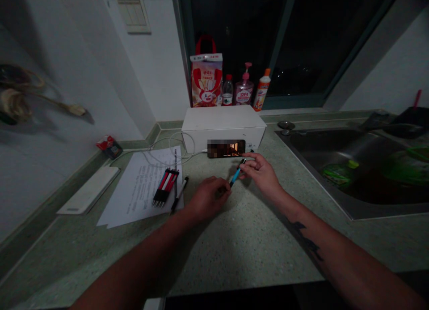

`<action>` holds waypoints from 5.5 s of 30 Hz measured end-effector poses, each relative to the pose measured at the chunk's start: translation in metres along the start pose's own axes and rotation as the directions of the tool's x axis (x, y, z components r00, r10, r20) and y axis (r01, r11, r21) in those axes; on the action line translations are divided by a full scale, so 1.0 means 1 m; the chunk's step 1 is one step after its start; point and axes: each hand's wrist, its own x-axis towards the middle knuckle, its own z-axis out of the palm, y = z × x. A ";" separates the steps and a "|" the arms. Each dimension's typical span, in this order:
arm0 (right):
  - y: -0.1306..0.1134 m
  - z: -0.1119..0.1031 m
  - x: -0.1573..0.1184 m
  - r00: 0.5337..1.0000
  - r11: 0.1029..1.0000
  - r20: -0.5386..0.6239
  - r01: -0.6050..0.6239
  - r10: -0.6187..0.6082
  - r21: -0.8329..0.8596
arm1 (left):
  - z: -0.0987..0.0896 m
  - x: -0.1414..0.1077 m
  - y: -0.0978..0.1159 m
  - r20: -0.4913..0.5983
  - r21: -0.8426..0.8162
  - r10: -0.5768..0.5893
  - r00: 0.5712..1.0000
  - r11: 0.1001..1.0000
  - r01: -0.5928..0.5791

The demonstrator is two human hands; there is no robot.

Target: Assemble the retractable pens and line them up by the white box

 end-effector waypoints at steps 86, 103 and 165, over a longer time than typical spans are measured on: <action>0.001 -0.066 0.025 0.954 0.200 -0.287 -0.299 0.086 -0.933 | 0.005 -0.004 -0.008 0.096 0.055 -0.035 0.995 0.998 0.030; -0.001 -0.057 0.023 0.967 0.186 -0.251 -0.256 0.047 -0.949 | -0.058 0.001 -0.017 -0.166 0.789 -0.514 0.842 0.442 0.425; 0.012 -0.006 -0.002 0.942 0.860 0.311 0.054 0.124 -0.507 | -0.008 0.008 -0.014 -0.196 -0.110 -0.286 0.938 0.957 0.269</action>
